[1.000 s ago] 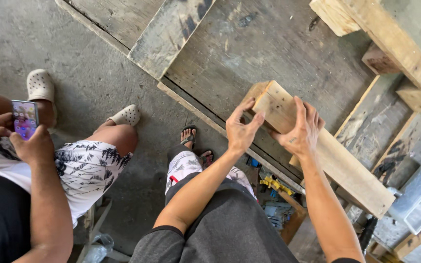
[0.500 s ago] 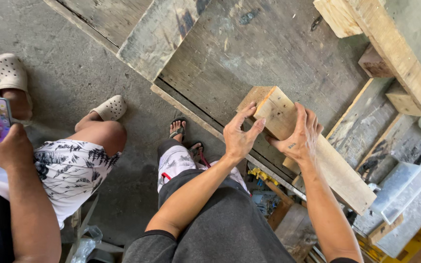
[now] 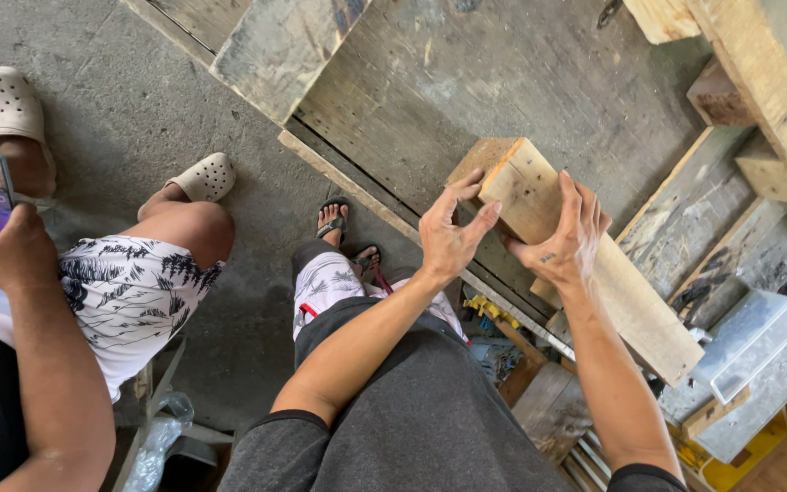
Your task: The person hammers nails into a wooden plank on a workbench, then joins it to a smaller block and continues hammering. The person repositions the plank and repeats the nailing process multiple times.
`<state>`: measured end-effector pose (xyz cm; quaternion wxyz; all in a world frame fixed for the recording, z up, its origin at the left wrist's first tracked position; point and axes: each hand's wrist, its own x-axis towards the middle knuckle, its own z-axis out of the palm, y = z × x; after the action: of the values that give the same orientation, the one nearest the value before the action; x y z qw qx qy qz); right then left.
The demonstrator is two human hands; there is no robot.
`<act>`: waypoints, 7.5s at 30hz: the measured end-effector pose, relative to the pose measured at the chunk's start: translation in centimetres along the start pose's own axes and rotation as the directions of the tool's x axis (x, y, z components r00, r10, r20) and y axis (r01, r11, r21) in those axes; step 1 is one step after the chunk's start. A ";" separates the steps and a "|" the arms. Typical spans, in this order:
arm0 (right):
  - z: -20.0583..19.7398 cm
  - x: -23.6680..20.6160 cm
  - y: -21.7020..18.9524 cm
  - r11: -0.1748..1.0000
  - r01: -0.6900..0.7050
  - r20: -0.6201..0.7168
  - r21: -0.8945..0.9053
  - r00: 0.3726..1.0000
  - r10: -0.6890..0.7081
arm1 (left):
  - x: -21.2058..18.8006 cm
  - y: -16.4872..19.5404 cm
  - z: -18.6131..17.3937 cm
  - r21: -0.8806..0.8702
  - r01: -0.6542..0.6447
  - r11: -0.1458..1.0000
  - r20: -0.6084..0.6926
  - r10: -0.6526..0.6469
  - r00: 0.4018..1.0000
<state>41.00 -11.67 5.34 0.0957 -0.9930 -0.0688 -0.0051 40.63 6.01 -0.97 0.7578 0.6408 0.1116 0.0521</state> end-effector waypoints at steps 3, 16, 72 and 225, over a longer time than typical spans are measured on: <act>-0.1 -0.2 0.1 1.000 -0.018 0.013 0.005 1.000 0.017 | -0.2 -0.7 0.2 -0.002 -0.031 1.000 0.006 0.031 0.999; 0.5 -0.5 0.8 0.999 -0.048 0.038 0.016 0.998 0.047 | -0.7 -1.4 0.2 0.015 -0.020 1.000 0.027 0.020 0.999; -0.9 0.7 -0.6 0.996 -0.085 0.073 -0.014 0.994 0.085 | 2.9 -1.1 -5.2 -0.213 0.303 0.929 -0.161 -0.339 0.927; -8.0 -10.7 0.7 0.556 -0.638 0.479 0.534 0.769 0.422 | 0.0 -1.9 3.0 0.201 -0.319 0.926 -0.015 0.328 0.944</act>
<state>30.50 -15.34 12.77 0.4315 -0.8504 0.2268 0.1981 41.24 2.80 -2.40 0.6693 0.7202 0.0273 0.1807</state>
